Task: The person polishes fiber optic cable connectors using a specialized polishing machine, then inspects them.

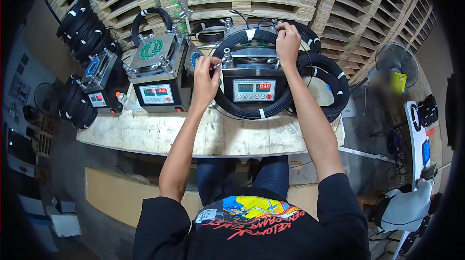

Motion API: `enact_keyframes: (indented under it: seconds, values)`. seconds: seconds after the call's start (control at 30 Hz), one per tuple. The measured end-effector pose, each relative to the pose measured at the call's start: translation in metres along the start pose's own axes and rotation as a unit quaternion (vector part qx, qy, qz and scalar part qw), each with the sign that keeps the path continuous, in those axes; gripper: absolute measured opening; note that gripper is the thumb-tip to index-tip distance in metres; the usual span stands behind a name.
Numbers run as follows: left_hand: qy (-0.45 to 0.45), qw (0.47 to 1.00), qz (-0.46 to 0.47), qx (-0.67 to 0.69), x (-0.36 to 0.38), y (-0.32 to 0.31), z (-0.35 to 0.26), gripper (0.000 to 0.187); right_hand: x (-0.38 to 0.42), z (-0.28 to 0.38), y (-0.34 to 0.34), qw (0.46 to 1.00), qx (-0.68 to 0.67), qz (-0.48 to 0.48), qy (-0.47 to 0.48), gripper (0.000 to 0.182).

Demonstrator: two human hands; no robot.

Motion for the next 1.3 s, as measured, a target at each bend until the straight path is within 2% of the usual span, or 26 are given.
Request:
enact_keyframes:
  seconds: [0.03,0.1,0.13,0.3,0.37,0.4,0.43,0.5,0.57,0.63,0.7,0.73,0.93,0.97,1.03,1.13,1.23,1.3]
  values:
    - [0.000,1.000,0.002,0.001,0.000,0.002,-0.004,0.017,0.001,0.002,0.002,1.000,0.005,-0.001,0.002,0.018]
    - [0.211,0.976,0.039,0.037,0.005,0.000,0.012,0.018,0.000,0.004,0.003,1.000,0.010,-0.003,0.005,0.017]
    - [0.257,0.961,0.080,0.062,0.008,-0.004,0.024,0.022,0.001,0.004,0.003,1.000,0.010,-0.003,0.004,0.017]
    - [0.202,0.974,0.084,0.058,0.006,-0.008,0.023,0.030,0.000,0.003,0.003,1.000,0.001,-0.001,0.000,0.017]
    - [0.066,0.995,0.044,-0.054,0.003,-0.002,-0.001,0.029,0.001,0.002,0.002,1.000,-0.001,0.000,-0.004,0.016]
    - [0.139,0.987,0.072,-0.029,0.004,-0.003,0.000,0.031,0.001,0.002,0.002,1.000,-0.001,0.001,-0.004,0.016]
    - [0.139,0.987,0.072,-0.029,0.005,-0.005,0.003,0.031,0.002,0.002,0.002,1.000,-0.005,0.001,-0.005,0.016]
    - [0.109,0.989,-0.007,-0.096,0.004,-0.003,0.007,0.035,0.000,0.001,0.002,1.000,-0.007,-0.001,-0.006,0.016]
    - [0.110,0.990,-0.003,-0.089,0.003,-0.007,0.013,0.033,0.001,0.001,0.001,1.000,-0.011,0.002,-0.007,0.015]
    - [0.071,0.996,-0.027,-0.037,0.002,-0.014,0.022,0.028,0.001,-0.002,0.001,1.000,-0.008,-0.003,0.008,0.012]
    - [0.126,0.991,-0.018,0.032,0.010,-0.023,0.033,0.029,0.007,-0.001,0.002,0.999,0.025,-0.011,0.022,0.011]
    - [0.126,0.991,-0.031,0.036,0.014,-0.027,0.034,0.030,0.008,-0.001,0.002,0.999,0.028,-0.011,0.026,0.011]
    - [0.119,0.988,-0.095,0.002,0.018,-0.035,0.024,0.031,0.029,0.016,0.012,0.996,0.052,-0.007,0.074,0.023]
    - [0.125,0.987,-0.097,0.000,0.020,-0.037,0.028,0.032,0.044,0.018,0.014,0.997,0.052,0.001,0.054,0.031]
    - [0.150,0.983,-0.103,-0.006,0.020,-0.038,0.026,0.035,0.063,0.040,0.031,0.990,0.115,0.020,0.080,0.050]
    - [0.165,0.980,-0.111,-0.005,0.022,-0.041,0.023,0.035,0.077,0.043,0.036,0.989,0.144,0.008,0.028,0.059]
    - [0.141,0.983,-0.118,-0.008,0.021,-0.036,0.027,0.034,0.078,0.039,0.030,0.991,0.126,0.009,0.041,0.059]
    - [0.133,0.986,-0.098,0.023,0.021,-0.037,0.029,0.034,0.078,0.036,0.037,0.996,0.074,0.027,0.045,0.049]
Point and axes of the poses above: each hand's wrist, its own x-axis away from the middle knuckle, its own y-axis out of the back of the hand, z = x × y, the point moved 6 cm from there along -x, towards the middle knuckle, and after that the axes turned 1 degree about z, right-handed, at the moved point
